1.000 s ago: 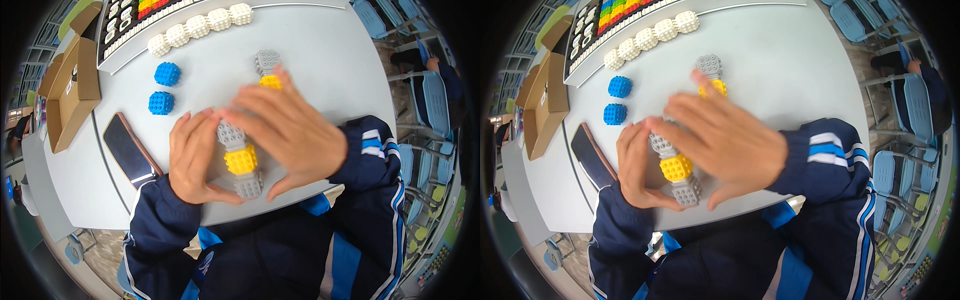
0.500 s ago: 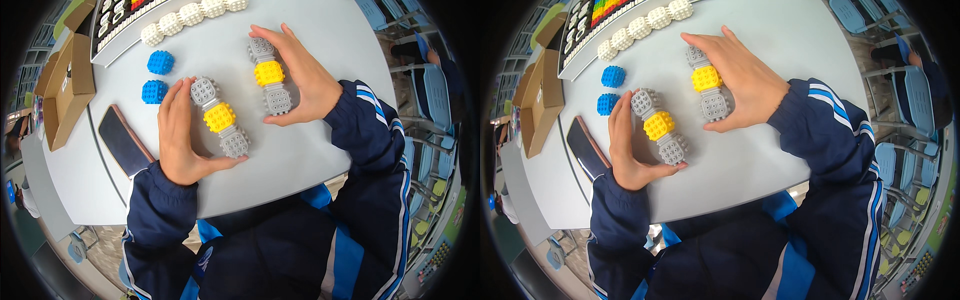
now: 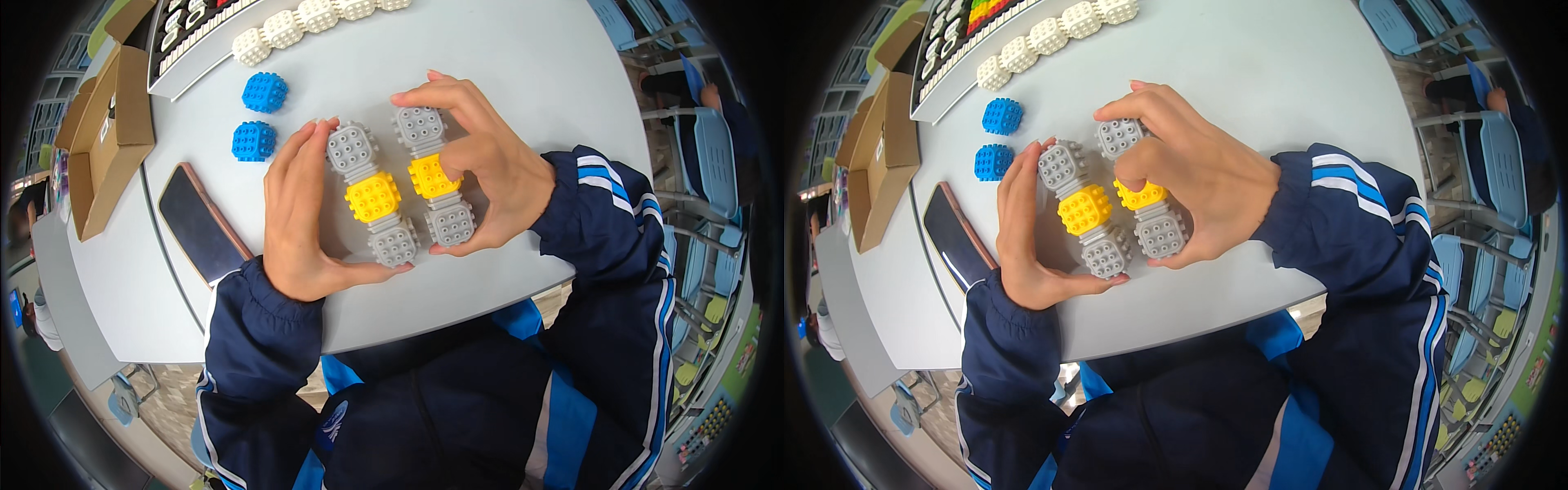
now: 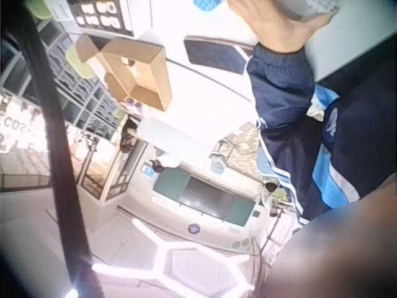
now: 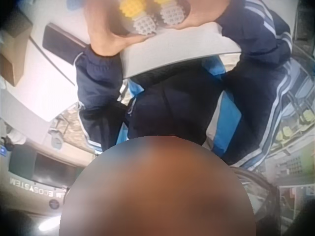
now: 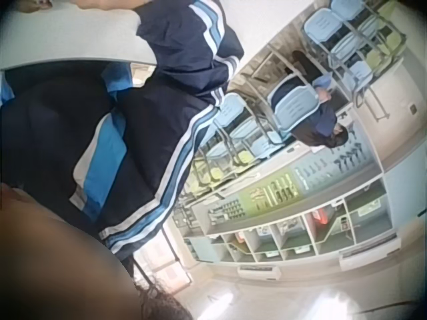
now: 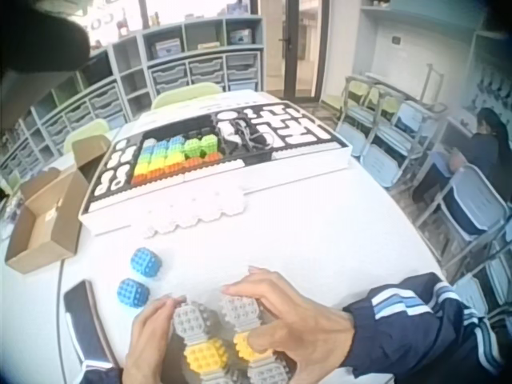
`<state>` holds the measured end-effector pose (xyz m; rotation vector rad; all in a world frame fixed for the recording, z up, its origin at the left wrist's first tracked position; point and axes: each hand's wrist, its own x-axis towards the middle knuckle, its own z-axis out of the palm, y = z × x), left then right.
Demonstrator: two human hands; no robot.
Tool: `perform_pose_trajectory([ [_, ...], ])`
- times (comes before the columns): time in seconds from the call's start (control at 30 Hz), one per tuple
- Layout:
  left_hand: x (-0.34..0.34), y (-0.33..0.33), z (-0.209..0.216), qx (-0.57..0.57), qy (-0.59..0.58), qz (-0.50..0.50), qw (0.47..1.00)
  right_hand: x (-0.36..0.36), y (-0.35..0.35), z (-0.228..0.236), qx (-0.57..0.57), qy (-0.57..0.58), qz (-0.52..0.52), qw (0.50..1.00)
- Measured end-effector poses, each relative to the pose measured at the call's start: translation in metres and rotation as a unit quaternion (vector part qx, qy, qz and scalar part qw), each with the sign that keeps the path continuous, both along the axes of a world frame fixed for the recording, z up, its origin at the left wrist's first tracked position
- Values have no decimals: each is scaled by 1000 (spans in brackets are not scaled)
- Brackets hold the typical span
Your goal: The person assembles small interlocking plastic blocks into a short vertical structure. They pick up gray, blue, and yellow blocks from a tray, place them on the table, and connect them by hand into a small tower.
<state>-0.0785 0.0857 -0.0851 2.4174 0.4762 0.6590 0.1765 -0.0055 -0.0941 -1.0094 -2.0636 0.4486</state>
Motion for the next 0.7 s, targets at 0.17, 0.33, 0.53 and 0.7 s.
perform_pose_trajectory([
  [0.17,1,-1,0,16,24,8,1000,1,2,-5,-23,-16,-2,1000],
  [0.33,1,0,-3,0,33,8,999,2,4,-8,-22,-15,-7,1000],
  [0.53,1,1,0,7,83,9,996,3,2,-10,-42,-33,-9,999],
  [0.7,2,2,-5,5,49,2,999,5,1,-4,-73,-72,-7,995],
])
